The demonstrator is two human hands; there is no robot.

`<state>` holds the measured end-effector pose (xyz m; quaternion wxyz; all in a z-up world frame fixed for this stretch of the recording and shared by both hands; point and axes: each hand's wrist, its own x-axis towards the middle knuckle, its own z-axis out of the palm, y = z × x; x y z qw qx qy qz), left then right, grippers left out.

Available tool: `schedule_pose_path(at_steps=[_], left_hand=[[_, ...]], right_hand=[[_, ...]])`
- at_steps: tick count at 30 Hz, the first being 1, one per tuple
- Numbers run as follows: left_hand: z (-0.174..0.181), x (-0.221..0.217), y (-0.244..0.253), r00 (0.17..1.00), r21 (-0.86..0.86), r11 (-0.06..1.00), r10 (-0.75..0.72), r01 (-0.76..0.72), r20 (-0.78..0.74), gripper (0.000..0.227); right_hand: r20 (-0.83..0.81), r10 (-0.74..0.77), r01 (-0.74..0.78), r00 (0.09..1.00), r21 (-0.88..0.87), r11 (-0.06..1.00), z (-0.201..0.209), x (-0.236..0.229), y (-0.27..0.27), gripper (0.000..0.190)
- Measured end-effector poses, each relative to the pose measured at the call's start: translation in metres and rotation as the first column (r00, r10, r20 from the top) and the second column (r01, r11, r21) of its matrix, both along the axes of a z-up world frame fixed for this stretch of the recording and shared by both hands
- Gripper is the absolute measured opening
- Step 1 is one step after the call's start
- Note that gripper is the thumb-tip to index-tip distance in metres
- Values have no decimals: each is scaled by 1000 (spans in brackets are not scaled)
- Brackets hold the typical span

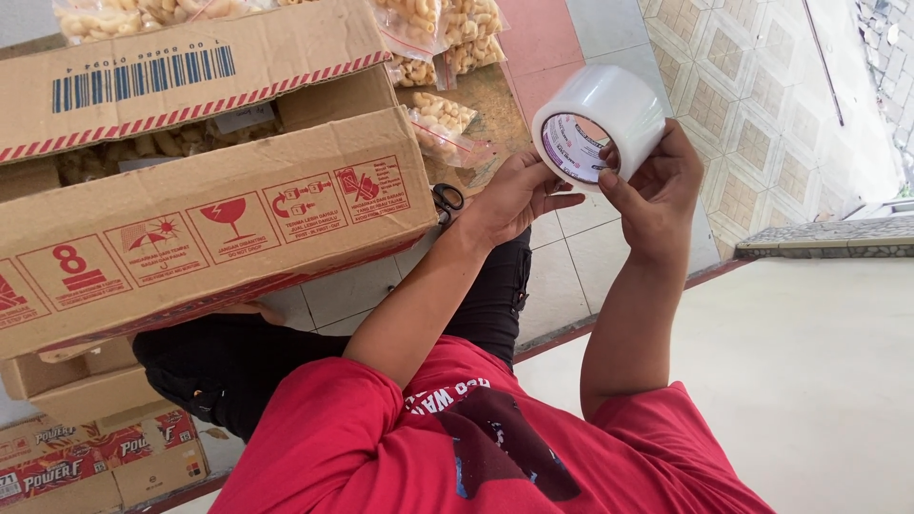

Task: The person closes a cardboard box filled with small plastic bags of snacks, then uses a roll of clear packing tape and scissors to seal the box. They apply tape across the top seam, cut it with scissors, and lift the sealed box.

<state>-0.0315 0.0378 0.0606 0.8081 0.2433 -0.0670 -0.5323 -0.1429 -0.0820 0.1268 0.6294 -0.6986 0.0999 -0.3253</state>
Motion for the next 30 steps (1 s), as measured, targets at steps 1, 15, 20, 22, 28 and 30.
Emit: schedule_pose_path(at_steps=[1, 15, 20, 22, 28, 30], left_hand=[[0, 0, 0, 1000, 0, 1000, 0, 0, 0, 19], [-7, 0, 15, 997, -82, 995, -66, 62, -49, 34], [18, 4, 38, 996, -75, 995, -64, 59, -65, 40], [23, 4, 45, 996, -68, 996, -65, 61, -62, 42], [43, -3, 55, 995, -76, 994, -86, 82, -54, 36], [54, -4, 57, 996, -55, 995, -80, 79, -26, 40]], right_hand=[[0, 0, 0, 1000, 0, 1000, 1, 0, 1, 55], [97, 107, -100, 989, -80, 992, 4, -13, -8, 57], [151, 169, -151, 974, -125, 981, 8, -12, -12, 60], [168, 183, -160, 969, -146, 976, 15, -11, -8, 61], [41, 150, -126, 988, -355, 926, 74, -25, 31, 52], [76, 191, -146, 979, -393, 908, 77, -33, 25, 58]])
